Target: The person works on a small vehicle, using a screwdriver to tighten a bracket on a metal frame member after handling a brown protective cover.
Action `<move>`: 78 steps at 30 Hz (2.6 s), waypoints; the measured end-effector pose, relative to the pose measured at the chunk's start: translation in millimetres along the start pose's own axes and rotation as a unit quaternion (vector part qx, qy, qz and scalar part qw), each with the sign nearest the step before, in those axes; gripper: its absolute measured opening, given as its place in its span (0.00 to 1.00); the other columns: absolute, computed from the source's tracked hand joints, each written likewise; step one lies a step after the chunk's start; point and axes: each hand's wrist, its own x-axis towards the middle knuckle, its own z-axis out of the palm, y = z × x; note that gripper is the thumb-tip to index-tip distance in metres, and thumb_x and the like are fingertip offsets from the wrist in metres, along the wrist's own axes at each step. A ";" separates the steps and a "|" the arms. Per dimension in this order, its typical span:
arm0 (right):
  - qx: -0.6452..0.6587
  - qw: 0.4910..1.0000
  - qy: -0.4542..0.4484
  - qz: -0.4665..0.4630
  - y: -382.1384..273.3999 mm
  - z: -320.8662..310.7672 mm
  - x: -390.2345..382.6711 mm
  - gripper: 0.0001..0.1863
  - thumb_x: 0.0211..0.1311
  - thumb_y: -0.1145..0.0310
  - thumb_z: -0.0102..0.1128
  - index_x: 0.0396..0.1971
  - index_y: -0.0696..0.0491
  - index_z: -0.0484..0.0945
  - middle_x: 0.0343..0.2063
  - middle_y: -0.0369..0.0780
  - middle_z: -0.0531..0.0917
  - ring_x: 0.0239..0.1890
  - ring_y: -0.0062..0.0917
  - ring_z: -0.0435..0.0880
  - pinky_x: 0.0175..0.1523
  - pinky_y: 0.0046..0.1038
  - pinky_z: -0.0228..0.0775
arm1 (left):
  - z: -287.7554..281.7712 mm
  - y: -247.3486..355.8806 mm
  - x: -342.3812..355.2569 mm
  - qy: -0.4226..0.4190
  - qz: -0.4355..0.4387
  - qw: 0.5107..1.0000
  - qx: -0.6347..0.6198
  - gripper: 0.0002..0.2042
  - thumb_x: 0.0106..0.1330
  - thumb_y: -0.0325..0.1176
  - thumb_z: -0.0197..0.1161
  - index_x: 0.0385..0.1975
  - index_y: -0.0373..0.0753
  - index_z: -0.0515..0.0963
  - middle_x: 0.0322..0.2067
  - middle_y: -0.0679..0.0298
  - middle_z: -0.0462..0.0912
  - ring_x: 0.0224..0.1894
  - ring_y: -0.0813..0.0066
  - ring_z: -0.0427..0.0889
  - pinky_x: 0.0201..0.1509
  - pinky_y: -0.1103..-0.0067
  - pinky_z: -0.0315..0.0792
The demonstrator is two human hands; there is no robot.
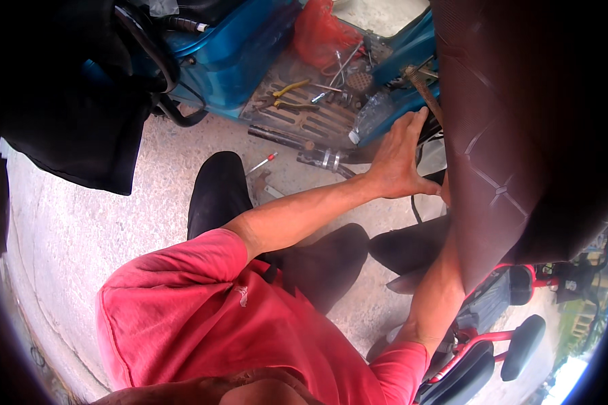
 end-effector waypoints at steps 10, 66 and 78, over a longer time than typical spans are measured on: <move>-0.009 1.000 -0.006 -0.001 -6.1 -2.3 3.4 0.34 0.57 0.39 0.50 0.46 0.58 0.73 0.37 0.45 0.77 0.37 0.29 0.76 0.42 0.27 0.66 | -7.1 -2.5 -1.2 -0.018 0.000 1.000 -0.022 0.65 0.35 0.46 0.83 0.71 0.34 0.43 0.65 0.39 0.52 0.66 0.40 0.57 0.69 0.59 0.56; -0.081 0.993 -0.082 0.000 -41.9 0.9 12.9 0.40 0.54 0.29 0.47 0.36 0.58 0.78 0.27 0.39 0.76 0.28 0.22 0.70 0.33 0.22 0.57 | -79.4 46.2 13.3 -0.160 -0.037 0.827 -0.538 0.20 0.73 0.39 0.54 0.59 0.35 0.68 0.50 0.61 0.76 0.52 0.73 0.77 0.52 0.75 0.74; -0.140 0.973 -0.183 0.028 -65.6 -11.5 22.5 0.42 0.53 0.27 0.46 0.34 0.58 0.79 0.25 0.38 0.76 0.26 0.21 0.69 0.31 0.21 0.55 | -106.1 42.7 -3.9 -0.091 -0.080 0.849 -0.515 0.15 0.73 0.40 0.55 0.49 0.35 0.75 0.58 0.61 0.69 0.53 0.69 0.75 0.51 0.72 0.77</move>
